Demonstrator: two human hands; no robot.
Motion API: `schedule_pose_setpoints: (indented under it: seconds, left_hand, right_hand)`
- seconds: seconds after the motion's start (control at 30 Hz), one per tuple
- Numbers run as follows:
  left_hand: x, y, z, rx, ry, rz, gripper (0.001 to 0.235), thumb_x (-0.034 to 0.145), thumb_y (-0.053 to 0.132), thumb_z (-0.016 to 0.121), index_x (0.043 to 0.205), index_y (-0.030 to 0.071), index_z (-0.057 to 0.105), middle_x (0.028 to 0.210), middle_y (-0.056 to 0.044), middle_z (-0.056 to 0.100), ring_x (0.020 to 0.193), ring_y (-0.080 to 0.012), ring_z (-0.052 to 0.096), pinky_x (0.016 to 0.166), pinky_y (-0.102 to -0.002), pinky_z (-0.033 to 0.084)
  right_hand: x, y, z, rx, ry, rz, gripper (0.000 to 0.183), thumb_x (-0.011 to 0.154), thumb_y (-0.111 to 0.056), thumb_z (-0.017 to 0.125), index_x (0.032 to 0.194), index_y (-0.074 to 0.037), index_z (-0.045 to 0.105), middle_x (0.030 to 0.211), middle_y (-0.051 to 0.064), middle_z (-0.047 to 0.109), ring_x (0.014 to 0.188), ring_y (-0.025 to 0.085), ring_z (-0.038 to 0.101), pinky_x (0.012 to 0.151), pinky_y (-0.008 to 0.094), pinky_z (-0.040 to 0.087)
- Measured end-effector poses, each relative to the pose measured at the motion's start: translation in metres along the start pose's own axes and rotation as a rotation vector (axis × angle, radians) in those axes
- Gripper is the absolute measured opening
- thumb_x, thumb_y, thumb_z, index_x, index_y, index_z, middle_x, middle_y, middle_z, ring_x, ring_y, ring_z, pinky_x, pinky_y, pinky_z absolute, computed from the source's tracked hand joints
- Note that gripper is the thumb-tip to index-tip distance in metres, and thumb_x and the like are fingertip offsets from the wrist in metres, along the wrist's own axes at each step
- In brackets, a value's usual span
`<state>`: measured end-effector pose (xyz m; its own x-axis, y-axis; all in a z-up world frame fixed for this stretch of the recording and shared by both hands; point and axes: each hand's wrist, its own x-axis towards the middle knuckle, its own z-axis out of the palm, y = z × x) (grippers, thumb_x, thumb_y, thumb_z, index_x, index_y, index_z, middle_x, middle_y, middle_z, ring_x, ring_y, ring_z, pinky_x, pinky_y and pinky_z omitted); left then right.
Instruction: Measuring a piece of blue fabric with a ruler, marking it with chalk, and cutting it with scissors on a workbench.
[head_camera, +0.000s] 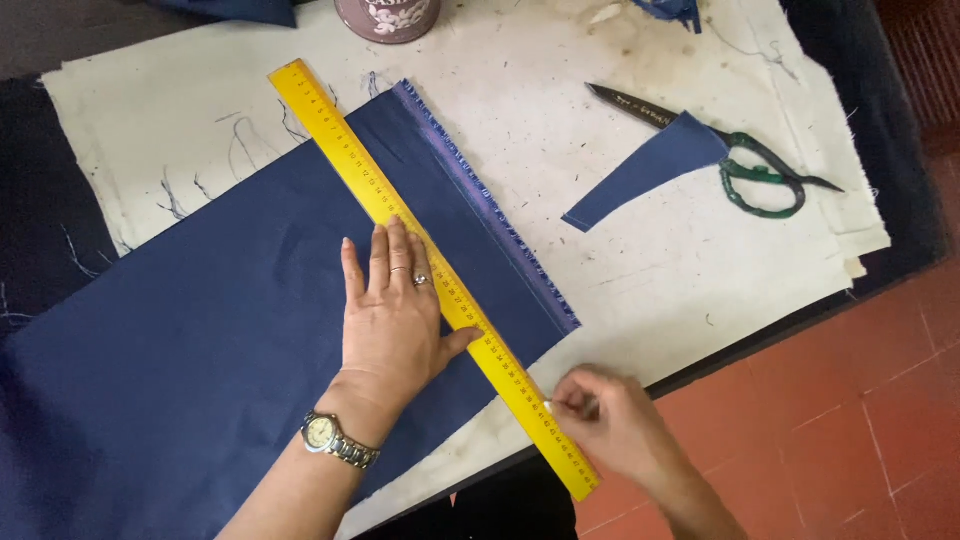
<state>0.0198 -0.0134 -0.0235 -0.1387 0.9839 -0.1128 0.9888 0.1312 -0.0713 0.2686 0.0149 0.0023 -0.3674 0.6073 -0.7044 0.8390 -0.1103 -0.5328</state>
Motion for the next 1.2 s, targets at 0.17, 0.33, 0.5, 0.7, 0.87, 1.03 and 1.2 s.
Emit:
schedule_pose_setpoints:
  seconds: [0.17,0.33,0.5,0.7,0.87,1.03,1.2]
  left_hand:
    - [-0.005,-0.001,0.004,-0.002,0.055,-0.014,0.121,0.069,0.087,0.047,0.146,-0.002,0.024,0.155,-0.022,0.022,0.143,-0.0376,0.020,0.114,-0.062,0.010]
    - [-0.008,0.000,0.006,-0.017,0.079,-0.038,0.119,0.070,0.088,0.045,0.147,-0.001,0.023,0.156,-0.019,0.021,0.144,-0.0351,0.018,0.113,-0.064,0.010]
    - [-0.020,0.009,-0.016,-0.571,0.273,-0.183,0.113,0.075,0.053,0.077,0.146,-0.010,0.017,0.156,-0.028,0.012,0.146,-0.0409,0.014,0.117,-0.052,0.019]
    - [-0.029,0.027,-0.073,-2.177,0.479,-0.849,0.020,0.091,0.011,0.055,0.108,0.001,0.050,0.099,-0.019,0.072,0.065,-0.0295,0.072,0.060,-0.037,0.062]
    - [-0.040,-0.009,-0.103,-1.986,0.847,-0.884,0.015,0.095,0.015,0.052,0.106,0.008,0.044,0.079,-0.014,0.062,0.052,-0.0204,0.060,0.050,-0.034,0.058]
    - [-0.067,0.019,-0.101,-1.723,0.730,-1.165,0.013,0.099,0.020,0.048,0.102,0.008,0.044,0.083,-0.013,0.063,0.047,-0.0233,0.059,0.044,-0.032,0.049]
    - [-0.086,0.134,-0.054,-1.475,0.438,-1.376,0.010,0.094,0.015,0.053,0.101,0.013,0.060,0.068,-0.001,0.056,0.050,-0.0119,0.054,0.054,-0.026,0.046]
  right_hand:
    - [-0.018,-0.009,0.021,0.105,0.058,-0.013,0.013,0.082,-0.016,0.074,0.085,-0.012,0.062,0.099,0.002,0.072,0.088,0.011,0.072,0.072,0.019,0.066]
    - [-0.025,-0.035,0.027,0.302,0.064,0.187,0.013,0.083,-0.015,0.074,0.084,-0.010,0.062,0.102,0.003,0.078,0.089,0.011,0.072,0.066,0.020,0.054]
    - [-0.019,-0.022,0.053,0.226,0.484,-0.334,0.009,0.081,-0.017,0.068,0.083,-0.010,0.063,0.082,0.006,0.076,0.078,0.014,0.074,0.061,0.026,0.062]
    - [-0.021,-0.093,0.025,0.050,0.469,-1.045,0.009,0.088,-0.009,0.058,0.080,-0.008,0.056,0.071,0.005,0.061,0.061,0.021,0.054,0.063,0.032,0.041]
    - [0.007,-0.106,-0.027,0.468,0.040,-0.868,0.010,0.090,-0.011,0.058,0.082,-0.005,0.056,0.087,0.011,0.063,0.076,0.023,0.068,0.067,0.028,0.053]
    - [0.087,-0.094,-0.121,0.493,-0.045,-0.572,0.010,0.083,-0.005,0.067,0.079,0.000,0.059,0.074,0.022,0.073,0.065,0.029,0.076,0.064,0.032,0.063]
    - [0.163,-0.078,-0.194,0.405,0.065,-0.554,0.009,0.084,-0.002,0.067,0.087,-0.003,0.058,0.079,0.017,0.068,0.064,0.024,0.068,0.064,0.028,0.057]
